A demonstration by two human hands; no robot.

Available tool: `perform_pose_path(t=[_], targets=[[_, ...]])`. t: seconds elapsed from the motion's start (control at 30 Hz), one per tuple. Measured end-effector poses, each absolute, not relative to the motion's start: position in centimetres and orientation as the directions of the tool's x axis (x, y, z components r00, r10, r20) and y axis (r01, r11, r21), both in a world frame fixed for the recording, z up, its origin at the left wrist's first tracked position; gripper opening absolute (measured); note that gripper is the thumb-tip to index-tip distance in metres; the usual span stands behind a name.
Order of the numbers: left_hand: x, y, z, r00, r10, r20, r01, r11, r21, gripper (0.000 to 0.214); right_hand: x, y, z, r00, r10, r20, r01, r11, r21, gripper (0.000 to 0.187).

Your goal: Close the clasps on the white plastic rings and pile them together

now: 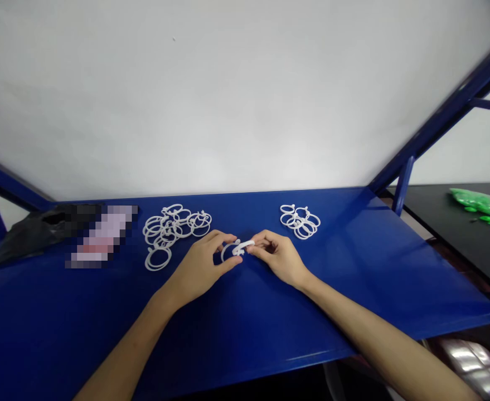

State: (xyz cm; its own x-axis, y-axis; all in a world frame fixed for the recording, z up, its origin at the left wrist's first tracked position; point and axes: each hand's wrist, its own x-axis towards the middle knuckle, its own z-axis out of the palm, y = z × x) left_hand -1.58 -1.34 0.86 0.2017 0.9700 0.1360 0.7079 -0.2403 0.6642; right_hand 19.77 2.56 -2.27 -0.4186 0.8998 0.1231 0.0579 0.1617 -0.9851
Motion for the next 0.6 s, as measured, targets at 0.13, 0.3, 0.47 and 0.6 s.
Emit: perform_pose_path(t=[0.13, 0.3, 0.47, 0.6], targets=[[-1.6, -1.5, 1.4, 0.209, 0.969, 0.129, 0.712, -0.241, 0.660, 0.034, 19.6, 2.5, -2.3, -0.407, 0.912, 0.055, -0.020, 0.051, -0.999, 0.028], [-1.4, -1.5, 1.1, 0.264, 0.951, 0.161, 0.705, -0.304, 0.641, 0.030, 19.4, 2.3, -2.1, -0.383, 0.923, -0.021, -0.081, -0.057, -0.995, 0.034], [-1.8, -1.1, 0.1, 0.238, 0.953, 0.190, 0.790, -0.303, 0.533, 0.029, 19.4, 2.2, -2.0, -0.370, 0.927, 0.056, -0.102, 0.019, -0.995, 0.026], [-2.5, -0.7, -0.7, 0.229, 0.951, 0.207, 0.859, -0.298, 0.417, 0.031, 19.6, 2.5, -1.8, -0.301, 0.943, 0.145, 0.014, 0.156, -0.988, 0.024]])
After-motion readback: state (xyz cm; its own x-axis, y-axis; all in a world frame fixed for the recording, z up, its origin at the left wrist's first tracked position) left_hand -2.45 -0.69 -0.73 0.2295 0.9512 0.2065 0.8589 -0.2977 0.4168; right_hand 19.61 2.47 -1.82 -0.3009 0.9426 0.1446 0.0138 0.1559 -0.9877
